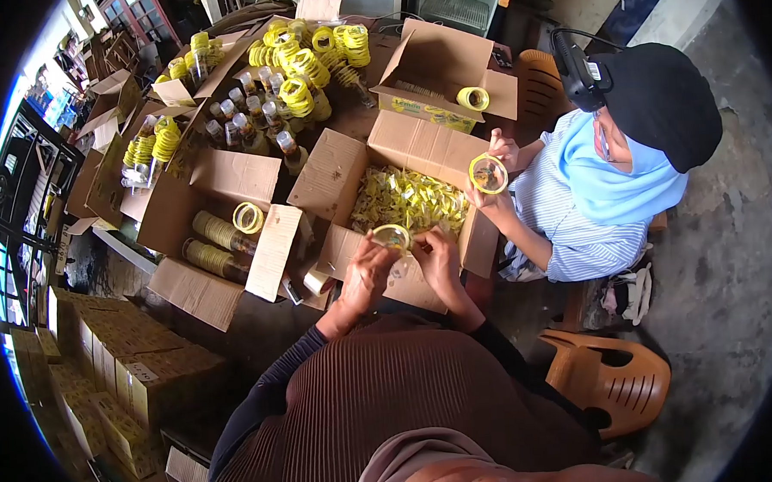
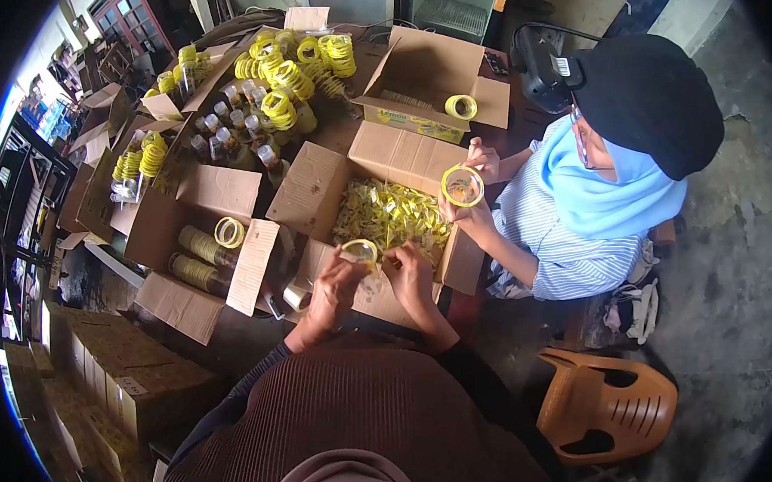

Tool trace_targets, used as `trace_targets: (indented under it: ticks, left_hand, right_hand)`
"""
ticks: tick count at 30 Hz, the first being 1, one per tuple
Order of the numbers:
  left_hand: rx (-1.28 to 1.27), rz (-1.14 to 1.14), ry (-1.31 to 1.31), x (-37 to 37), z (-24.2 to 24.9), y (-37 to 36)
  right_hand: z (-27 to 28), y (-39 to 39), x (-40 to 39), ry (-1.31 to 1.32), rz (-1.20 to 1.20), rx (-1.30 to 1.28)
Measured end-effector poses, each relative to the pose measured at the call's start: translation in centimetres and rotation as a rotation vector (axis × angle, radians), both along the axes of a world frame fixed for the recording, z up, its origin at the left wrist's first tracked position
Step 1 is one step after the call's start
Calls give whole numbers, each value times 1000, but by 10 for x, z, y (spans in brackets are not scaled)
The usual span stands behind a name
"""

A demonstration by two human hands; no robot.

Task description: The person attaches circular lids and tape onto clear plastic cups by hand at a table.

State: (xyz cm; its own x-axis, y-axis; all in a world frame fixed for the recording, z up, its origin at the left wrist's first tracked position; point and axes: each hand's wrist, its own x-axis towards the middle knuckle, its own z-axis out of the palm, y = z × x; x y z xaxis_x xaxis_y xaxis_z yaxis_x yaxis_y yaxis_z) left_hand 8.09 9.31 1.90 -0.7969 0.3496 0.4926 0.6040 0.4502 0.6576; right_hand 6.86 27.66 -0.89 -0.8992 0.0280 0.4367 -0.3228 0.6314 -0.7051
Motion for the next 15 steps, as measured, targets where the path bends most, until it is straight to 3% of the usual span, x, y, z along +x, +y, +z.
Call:
trace_targets:
  ticks: [1,5,11,15]
  left_hand:
    - [1,34,-82,-1,1,-3]
    - [-17,66,15,-4,5,-5]
    - [20,215,-58,-2,-5,1]
    - [-8,264,28,-2,-2,-1]
  right_hand:
    - [4,-3,4,-102,-15,-156]
    - [4,-3,9,-42,3,-152]
    - [24,-13,16,40,141,-90]
    - [13,-10,14,10,69,-124]
